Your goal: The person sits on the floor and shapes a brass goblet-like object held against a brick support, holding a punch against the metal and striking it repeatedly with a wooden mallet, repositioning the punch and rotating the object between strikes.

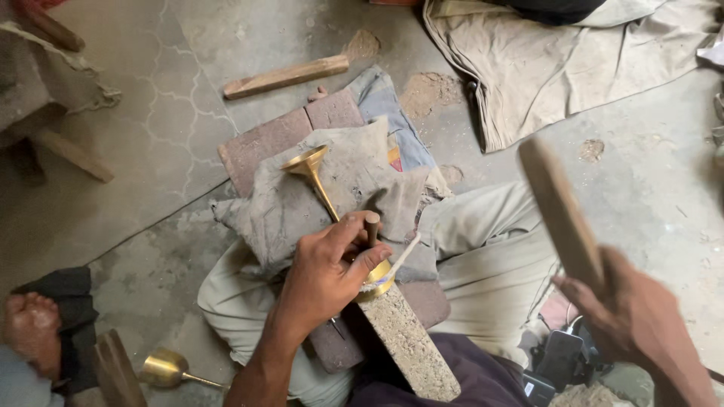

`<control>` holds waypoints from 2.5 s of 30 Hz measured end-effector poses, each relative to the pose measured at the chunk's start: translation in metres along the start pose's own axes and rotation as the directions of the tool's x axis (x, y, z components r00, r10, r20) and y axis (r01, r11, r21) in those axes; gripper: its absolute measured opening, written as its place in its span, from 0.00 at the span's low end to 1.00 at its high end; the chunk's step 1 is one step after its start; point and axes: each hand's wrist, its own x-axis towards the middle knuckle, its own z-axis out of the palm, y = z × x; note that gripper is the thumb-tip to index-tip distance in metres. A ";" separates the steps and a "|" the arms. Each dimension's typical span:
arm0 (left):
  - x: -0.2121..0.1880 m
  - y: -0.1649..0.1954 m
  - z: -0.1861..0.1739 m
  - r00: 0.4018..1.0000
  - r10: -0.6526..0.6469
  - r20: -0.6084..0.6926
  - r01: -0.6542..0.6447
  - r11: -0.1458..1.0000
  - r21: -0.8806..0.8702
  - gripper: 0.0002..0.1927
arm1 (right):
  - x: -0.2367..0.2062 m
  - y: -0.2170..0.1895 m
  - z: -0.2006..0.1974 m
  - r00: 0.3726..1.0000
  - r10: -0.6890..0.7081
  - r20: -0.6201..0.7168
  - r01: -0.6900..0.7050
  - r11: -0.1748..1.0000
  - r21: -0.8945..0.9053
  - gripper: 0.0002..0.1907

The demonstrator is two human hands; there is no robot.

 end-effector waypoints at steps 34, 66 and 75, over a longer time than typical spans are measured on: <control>-0.006 -0.023 0.003 0.981 0.192 0.020 -0.193 0.980 0.048 0.16 | -0.005 -0.176 -0.080 0.504 -0.835 -0.222 0.829 0.540 -0.145 0.16; -0.010 -0.027 0.003 0.985 0.170 0.019 -0.170 0.985 0.011 0.11 | -0.001 -0.182 -0.075 0.107 -0.947 -0.302 0.872 0.236 -0.429 0.23; -0.013 -0.030 0.004 0.991 0.128 0.026 -0.129 0.992 0.018 0.12 | -0.010 -0.187 -0.078 0.220 -0.880 -0.420 0.921 0.329 -0.206 0.17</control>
